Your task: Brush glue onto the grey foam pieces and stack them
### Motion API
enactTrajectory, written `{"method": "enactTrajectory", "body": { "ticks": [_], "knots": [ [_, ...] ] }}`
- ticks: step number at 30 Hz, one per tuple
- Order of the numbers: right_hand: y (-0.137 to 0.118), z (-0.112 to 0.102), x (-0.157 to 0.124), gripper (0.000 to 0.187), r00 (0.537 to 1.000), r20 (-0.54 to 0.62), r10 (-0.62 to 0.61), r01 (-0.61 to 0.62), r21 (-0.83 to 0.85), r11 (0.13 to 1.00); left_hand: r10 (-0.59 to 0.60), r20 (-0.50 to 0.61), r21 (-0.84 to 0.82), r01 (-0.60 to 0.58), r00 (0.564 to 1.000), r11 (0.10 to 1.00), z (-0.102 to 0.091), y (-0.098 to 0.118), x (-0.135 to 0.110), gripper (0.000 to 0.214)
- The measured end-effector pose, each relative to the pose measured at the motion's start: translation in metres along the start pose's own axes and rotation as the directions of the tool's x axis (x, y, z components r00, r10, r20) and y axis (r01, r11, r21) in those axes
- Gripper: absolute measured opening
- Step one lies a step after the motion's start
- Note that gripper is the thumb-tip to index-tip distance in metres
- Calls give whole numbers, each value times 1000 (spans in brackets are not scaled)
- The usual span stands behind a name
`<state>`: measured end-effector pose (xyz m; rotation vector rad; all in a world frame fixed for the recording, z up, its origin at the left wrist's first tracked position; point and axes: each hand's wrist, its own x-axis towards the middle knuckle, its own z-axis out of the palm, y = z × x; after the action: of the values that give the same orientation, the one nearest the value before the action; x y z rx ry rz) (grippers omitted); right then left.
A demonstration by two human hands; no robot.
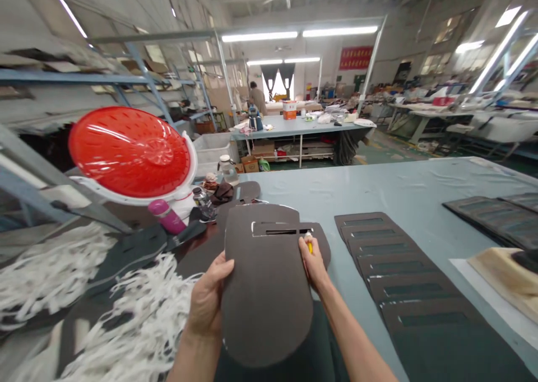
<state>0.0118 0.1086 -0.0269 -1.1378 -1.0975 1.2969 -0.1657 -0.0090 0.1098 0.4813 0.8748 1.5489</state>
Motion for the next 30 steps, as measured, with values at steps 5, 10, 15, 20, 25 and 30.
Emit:
{"method": "enactTrajectory", "body": {
  "ticks": [5, 10, 15, 20, 25, 30],
  "knots": [
    [-10, -38, -46, 38, 994, -108, 7, 37, 392, 919, -16, -121, -32, 13, 992, 999, -13, -23, -15, 35],
    [20, -160, -101, 34, 839, -522, -154, 126, -88, 988, -291, -106, 104, 302, 951, 948, -20, -96, -16, 45],
    [45, -287, -176, 26, 732, -606, -310, -209, -633, 746, -554, 86, 317, 504, 828, 803, -4, -212, -52, 47],
    [60, -391, -213, 19, 713, -617, -333, -423, -758, 497, -539, 38, 568, 426, 841, 705, 21, -330, -90, 36],
    [73, -476, -206, 14, 759, -559, -335, -434, -817, 379, -394, -28, 743, 283, 919, 606, 52, -415, -103, 37],
    [82, -536, -181, 14, 802, -503, -321, -381, -846, 373, -228, -95, 868, 192, 969, 457, 78, -470, -106, 38]
  ]
}}
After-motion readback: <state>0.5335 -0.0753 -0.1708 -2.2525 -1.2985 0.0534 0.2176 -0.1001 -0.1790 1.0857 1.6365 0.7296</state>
